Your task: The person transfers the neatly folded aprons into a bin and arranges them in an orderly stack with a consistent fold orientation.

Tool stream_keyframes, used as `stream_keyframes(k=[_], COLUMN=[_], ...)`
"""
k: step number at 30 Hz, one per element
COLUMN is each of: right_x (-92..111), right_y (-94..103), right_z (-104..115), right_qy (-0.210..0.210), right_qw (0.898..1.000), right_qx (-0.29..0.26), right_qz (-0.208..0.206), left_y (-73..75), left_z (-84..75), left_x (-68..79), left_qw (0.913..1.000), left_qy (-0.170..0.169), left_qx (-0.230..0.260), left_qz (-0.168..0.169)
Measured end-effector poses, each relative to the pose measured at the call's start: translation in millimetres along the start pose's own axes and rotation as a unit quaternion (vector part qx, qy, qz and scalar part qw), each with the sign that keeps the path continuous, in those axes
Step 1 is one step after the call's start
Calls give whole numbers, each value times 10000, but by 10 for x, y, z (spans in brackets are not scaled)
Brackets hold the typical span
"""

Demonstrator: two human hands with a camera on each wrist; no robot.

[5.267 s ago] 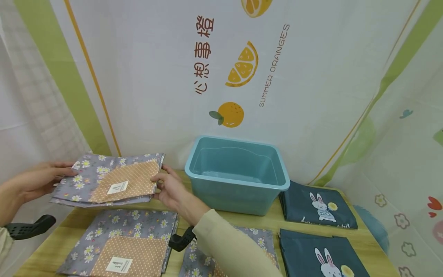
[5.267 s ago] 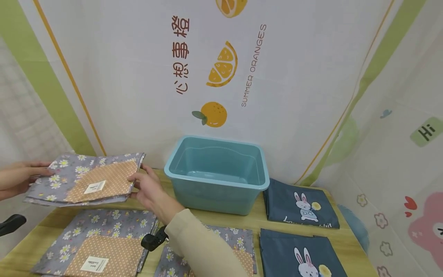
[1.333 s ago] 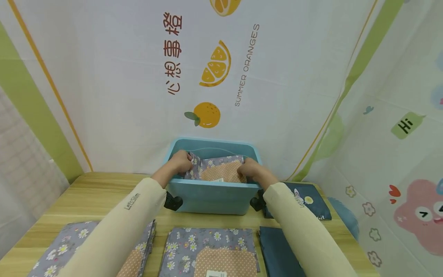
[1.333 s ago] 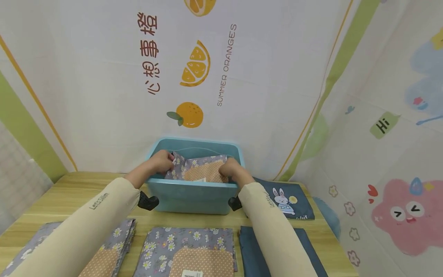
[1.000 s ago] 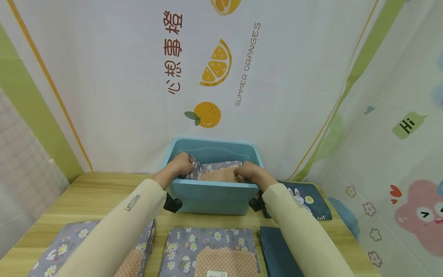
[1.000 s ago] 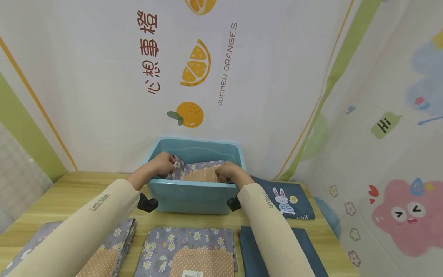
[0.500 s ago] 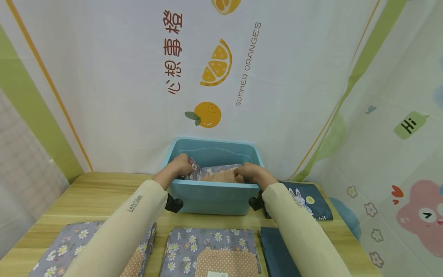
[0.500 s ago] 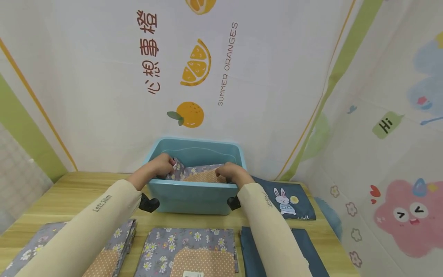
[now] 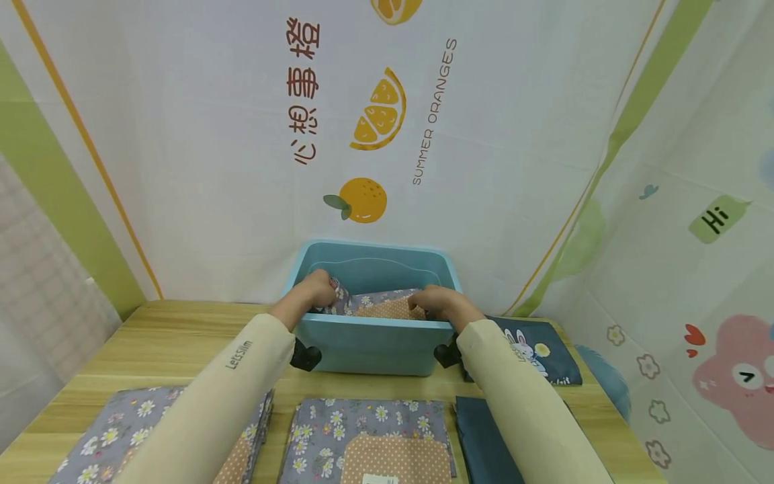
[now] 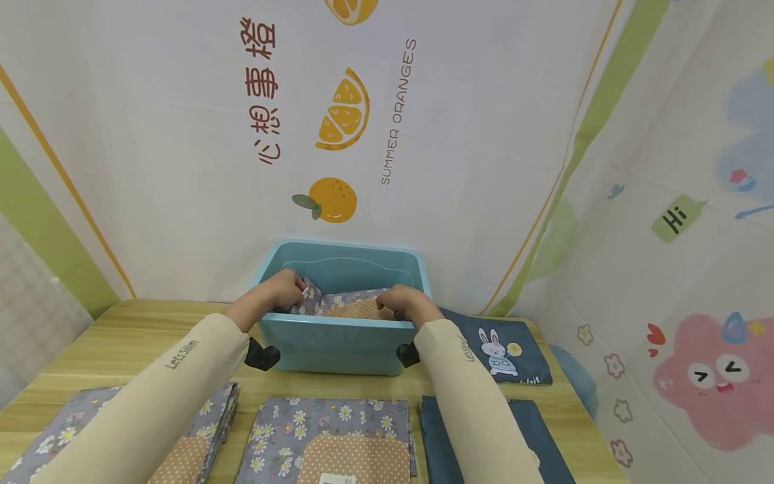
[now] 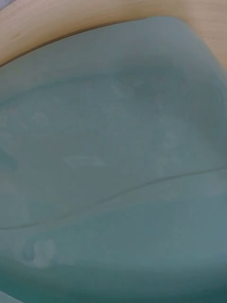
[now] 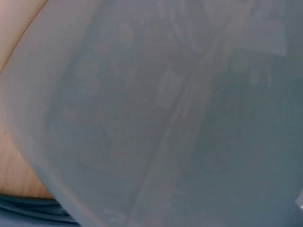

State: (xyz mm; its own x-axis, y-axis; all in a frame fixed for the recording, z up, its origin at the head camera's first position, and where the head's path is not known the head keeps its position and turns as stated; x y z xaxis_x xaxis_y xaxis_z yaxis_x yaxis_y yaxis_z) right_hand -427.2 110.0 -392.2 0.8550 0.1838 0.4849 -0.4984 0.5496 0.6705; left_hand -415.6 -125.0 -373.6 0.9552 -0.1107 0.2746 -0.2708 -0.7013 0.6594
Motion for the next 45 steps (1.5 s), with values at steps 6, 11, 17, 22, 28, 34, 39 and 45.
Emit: stream_keyframes(k=[6,11,17,22,28,34,39,45], right_x=[65,229,343,463,714,998,1207,1454], right_y=[-25,0,27,8,23,78,67,-7], right_z=[56,220,408,547,778,929,1005,1090], right_qy=[-12,108,296,599,1242,1578,1755,2149], right_qw=[9999,9994,9980,9968,9886,9798,9765,9635], right_qx=[106,-312,-565,-477,-650,-979,-1028,-1373], right_qz=[-69,-126,16,235,552,736,708,814], left_y=[51,191,346,417,542,670,755,855], left_z=[39,-40,-263,-369,-420,-397,-310,-127], left_x=[88,182,297,462,806,1141,1377,1653], left_qw=[9993,9987,9991,9977,9938,9909,9889,9867], left_qy=[364,333,-247,-623,-1021,-1269,-1397,-1502], left_qx=[-5,-144,-178,227,433,413,473,606], left_qz=[-114,-365,-308,-157,48,184,161,123])
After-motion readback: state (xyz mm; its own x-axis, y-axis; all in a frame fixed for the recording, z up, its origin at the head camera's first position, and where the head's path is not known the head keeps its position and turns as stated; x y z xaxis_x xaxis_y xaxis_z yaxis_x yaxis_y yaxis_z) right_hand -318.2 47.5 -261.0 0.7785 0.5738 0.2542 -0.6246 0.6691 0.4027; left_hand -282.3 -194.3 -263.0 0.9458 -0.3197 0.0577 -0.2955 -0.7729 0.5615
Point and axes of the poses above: each hand's wrist, its own x-axis away from the middle knuckle, its own y-axis out of the back of the hand, z = x × y, the point moved 7 cm from there along -x, towards the middle knuckle, and after that the axes turned 7 degrees about x, right-handed, at the moved point
